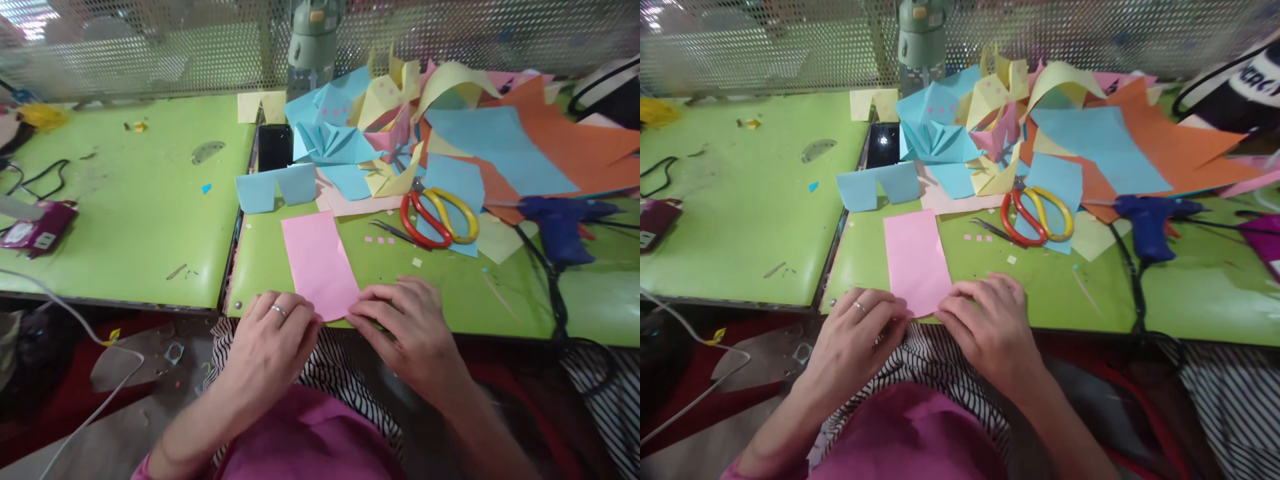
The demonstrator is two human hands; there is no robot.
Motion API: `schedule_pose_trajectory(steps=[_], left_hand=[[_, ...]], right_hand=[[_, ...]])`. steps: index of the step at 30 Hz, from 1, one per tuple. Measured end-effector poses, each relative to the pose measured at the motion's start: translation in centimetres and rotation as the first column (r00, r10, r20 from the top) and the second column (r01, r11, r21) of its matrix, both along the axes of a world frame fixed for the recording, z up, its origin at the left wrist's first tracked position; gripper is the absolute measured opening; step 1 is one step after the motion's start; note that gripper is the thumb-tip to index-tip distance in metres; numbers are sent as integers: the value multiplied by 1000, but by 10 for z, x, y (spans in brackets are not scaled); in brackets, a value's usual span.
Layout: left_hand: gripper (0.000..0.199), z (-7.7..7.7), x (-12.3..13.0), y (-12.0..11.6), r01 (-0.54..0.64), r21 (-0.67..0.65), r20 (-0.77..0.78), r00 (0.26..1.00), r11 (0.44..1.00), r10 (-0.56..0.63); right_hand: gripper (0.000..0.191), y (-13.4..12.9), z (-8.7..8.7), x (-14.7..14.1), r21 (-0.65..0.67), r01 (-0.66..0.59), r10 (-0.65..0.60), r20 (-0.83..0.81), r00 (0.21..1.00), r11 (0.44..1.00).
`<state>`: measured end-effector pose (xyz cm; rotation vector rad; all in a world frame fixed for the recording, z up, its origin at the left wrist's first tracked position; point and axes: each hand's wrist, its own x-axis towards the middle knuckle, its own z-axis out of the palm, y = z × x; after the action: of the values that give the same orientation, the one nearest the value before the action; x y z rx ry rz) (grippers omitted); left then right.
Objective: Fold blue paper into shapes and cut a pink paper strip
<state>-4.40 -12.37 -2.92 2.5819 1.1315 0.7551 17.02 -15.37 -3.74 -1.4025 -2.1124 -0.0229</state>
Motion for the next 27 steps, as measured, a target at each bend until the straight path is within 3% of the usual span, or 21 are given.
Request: schedule_pose_trajectory(steps=[2,8,16,22,27], left_hand=[[11,-2,-1,-4,-4,7,22,1000,1000,4],[12,1,-3,-1,38,-150,71,997,988,-27],[8,0,6,-2,-84,-122,28,996,989,88],[4,-2,7,-4,-86,-72,-3,996,994,86],[39,-10,5,-14,43,32,-123,992,999,-39]], right_hand=[[8,1,-1,3,9,-10,10,0,1000,1000],[8,0,0,8,-81,-29,26,-39,999,996],[12,3,0,0,-83,74,-78,-45,996,994],[12,2,-1,0,-76,96,-99,-37,994,992],[9,4,1,-1,-93,109,-111,-21,994,990]])
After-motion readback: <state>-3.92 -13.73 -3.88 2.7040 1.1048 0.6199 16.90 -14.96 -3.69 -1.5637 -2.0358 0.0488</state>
